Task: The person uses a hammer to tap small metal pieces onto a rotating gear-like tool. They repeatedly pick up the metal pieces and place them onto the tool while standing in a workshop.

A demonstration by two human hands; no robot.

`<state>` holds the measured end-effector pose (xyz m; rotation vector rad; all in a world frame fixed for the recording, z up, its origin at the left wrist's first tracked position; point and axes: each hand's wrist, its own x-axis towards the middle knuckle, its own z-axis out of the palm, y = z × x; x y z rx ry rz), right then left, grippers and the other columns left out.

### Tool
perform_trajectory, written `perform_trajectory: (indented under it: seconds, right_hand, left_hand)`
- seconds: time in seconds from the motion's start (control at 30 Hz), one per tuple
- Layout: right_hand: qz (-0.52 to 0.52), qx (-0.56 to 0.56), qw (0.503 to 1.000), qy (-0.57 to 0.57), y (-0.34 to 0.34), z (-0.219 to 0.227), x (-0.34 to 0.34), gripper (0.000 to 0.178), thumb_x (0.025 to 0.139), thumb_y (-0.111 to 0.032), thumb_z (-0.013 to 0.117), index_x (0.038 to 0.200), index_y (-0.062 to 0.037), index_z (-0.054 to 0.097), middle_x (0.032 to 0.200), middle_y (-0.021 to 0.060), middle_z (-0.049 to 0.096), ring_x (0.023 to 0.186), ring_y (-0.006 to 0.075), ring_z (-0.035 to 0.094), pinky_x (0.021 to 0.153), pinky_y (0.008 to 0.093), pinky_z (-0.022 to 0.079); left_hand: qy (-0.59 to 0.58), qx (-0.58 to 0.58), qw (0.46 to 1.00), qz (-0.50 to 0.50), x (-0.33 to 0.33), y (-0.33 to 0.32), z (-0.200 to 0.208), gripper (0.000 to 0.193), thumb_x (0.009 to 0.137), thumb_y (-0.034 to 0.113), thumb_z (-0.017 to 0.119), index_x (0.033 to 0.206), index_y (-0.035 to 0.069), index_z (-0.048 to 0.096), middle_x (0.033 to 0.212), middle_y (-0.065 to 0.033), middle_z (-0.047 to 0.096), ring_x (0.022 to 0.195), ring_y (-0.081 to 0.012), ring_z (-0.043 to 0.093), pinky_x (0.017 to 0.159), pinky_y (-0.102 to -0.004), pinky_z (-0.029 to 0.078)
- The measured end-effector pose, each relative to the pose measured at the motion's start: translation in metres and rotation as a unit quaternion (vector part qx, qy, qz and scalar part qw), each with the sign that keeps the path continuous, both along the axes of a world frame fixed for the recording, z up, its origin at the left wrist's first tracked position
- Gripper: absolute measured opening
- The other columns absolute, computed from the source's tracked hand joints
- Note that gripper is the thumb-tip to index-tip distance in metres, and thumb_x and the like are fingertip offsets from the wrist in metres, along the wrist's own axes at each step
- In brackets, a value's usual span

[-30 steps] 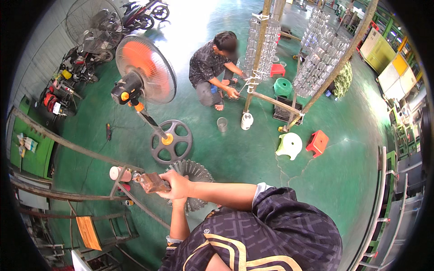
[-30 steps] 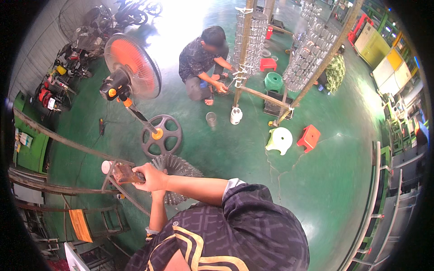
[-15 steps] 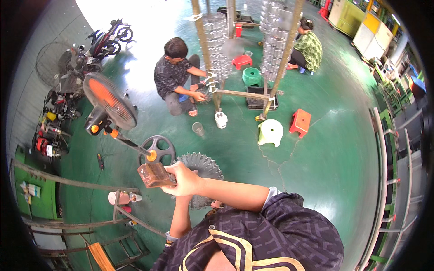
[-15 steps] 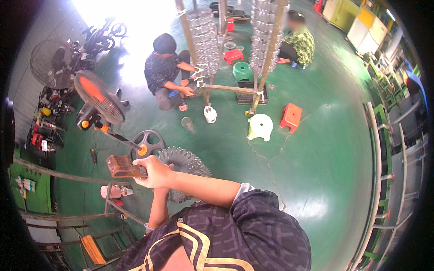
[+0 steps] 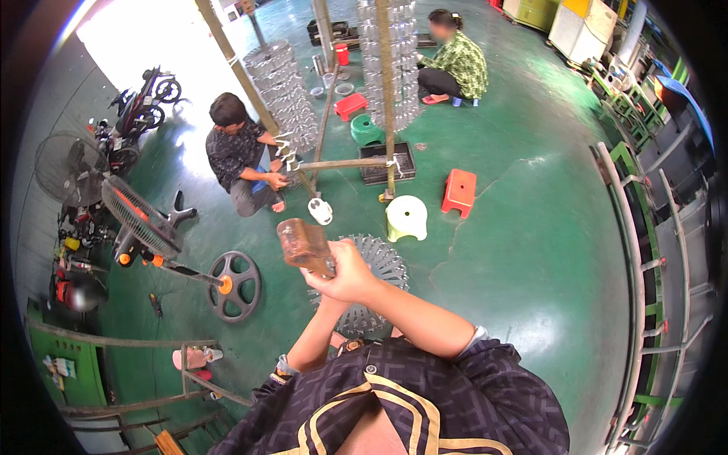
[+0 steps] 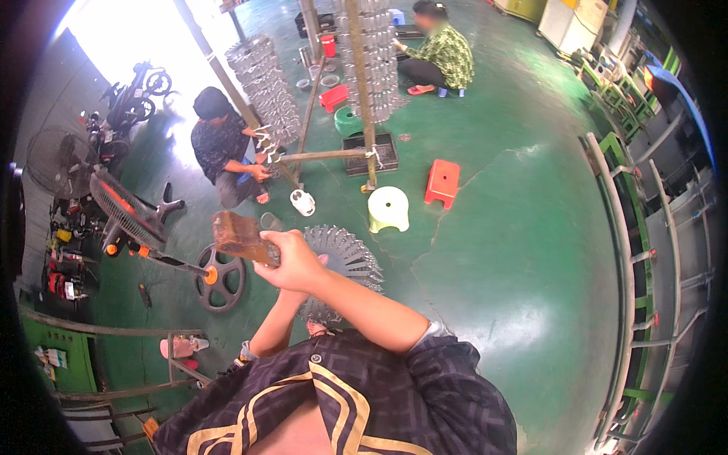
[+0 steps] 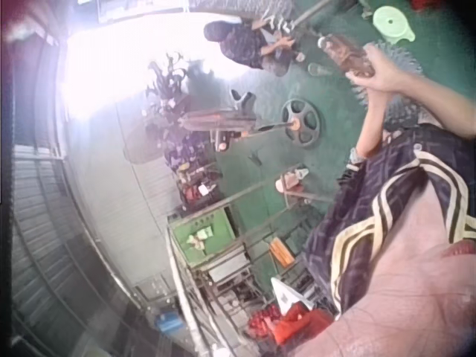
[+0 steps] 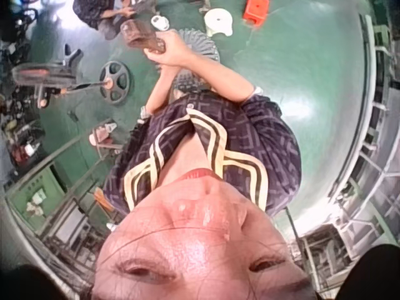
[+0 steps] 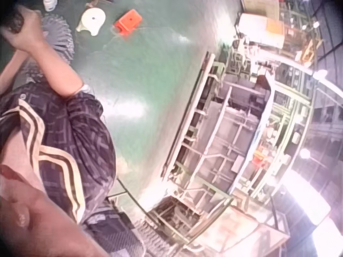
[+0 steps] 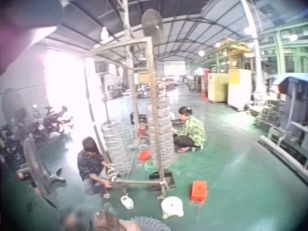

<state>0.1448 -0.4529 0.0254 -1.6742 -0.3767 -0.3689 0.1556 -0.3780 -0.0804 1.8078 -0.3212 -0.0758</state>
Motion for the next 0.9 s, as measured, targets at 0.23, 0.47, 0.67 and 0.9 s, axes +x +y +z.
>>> perform_trajectory:
  seconds: [0.23, 0.47, 0.67, 0.9]
  right_hand:
    - [-0.179, -0.027, 0.981, -0.065, -0.090, -0.001, -0.021, 0.033, 0.062, -0.016, 0.068, 0.090, -0.0005, 0.061, 0.074, 0.0174, 0.061, 0.068, 0.0298, 0.062, 0.065, 0.0380, 0.047]
    - [-0.336, 0.009, 0.941, -0.029, -0.210, 0.019, -0.042, 0.024, 0.059, -0.012, 0.064, 0.077, 0.0021, 0.059, 0.064, 0.0179, 0.057, 0.058, 0.0327, 0.057, 0.058, 0.0377, 0.045]
    - [-0.465, 0.040, 0.884, 0.008, -0.278, 0.049, -0.078, 0.025, 0.059, -0.011, 0.064, 0.079, 0.0038, 0.059, 0.063, 0.0187, 0.057, 0.058, 0.0300, 0.057, 0.055, 0.0368, 0.044]
    - [-0.572, 0.036, 0.819, 0.000, -0.345, 0.057, -0.104, 0.026, 0.059, -0.011, 0.063, 0.079, 0.0049, 0.059, 0.059, 0.0181, 0.054, 0.052, 0.0239, 0.054, 0.054, 0.0334, 0.044]
  left_hand:
    - [-0.022, 0.028, 0.991, -0.129, 0.007, -0.096, 0.004, 0.040, 0.085, 0.015, 0.060, 0.119, -0.001, 0.046, 0.114, -0.0116, 0.054, 0.102, -0.0183, 0.050, 0.088, -0.0333, 0.040]
    - [-0.045, 0.038, 0.943, -0.328, 0.010, -0.225, 0.004, 0.040, 0.085, 0.014, 0.060, 0.120, -0.001, 0.046, 0.114, -0.0118, 0.054, 0.102, -0.0184, 0.050, 0.088, -0.0334, 0.040]
    - [-0.073, 0.028, 0.877, -0.474, 0.000, -0.315, 0.014, 0.041, 0.085, 0.014, 0.060, 0.120, -0.001, 0.046, 0.114, -0.0120, 0.054, 0.102, -0.0184, 0.050, 0.088, -0.0335, 0.040]
    - [-0.107, 0.007, 0.803, -0.586, -0.021, -0.404, 0.028, 0.041, 0.085, 0.014, 0.060, 0.121, -0.001, 0.045, 0.114, -0.0122, 0.054, 0.102, -0.0185, 0.050, 0.089, -0.0337, 0.041]
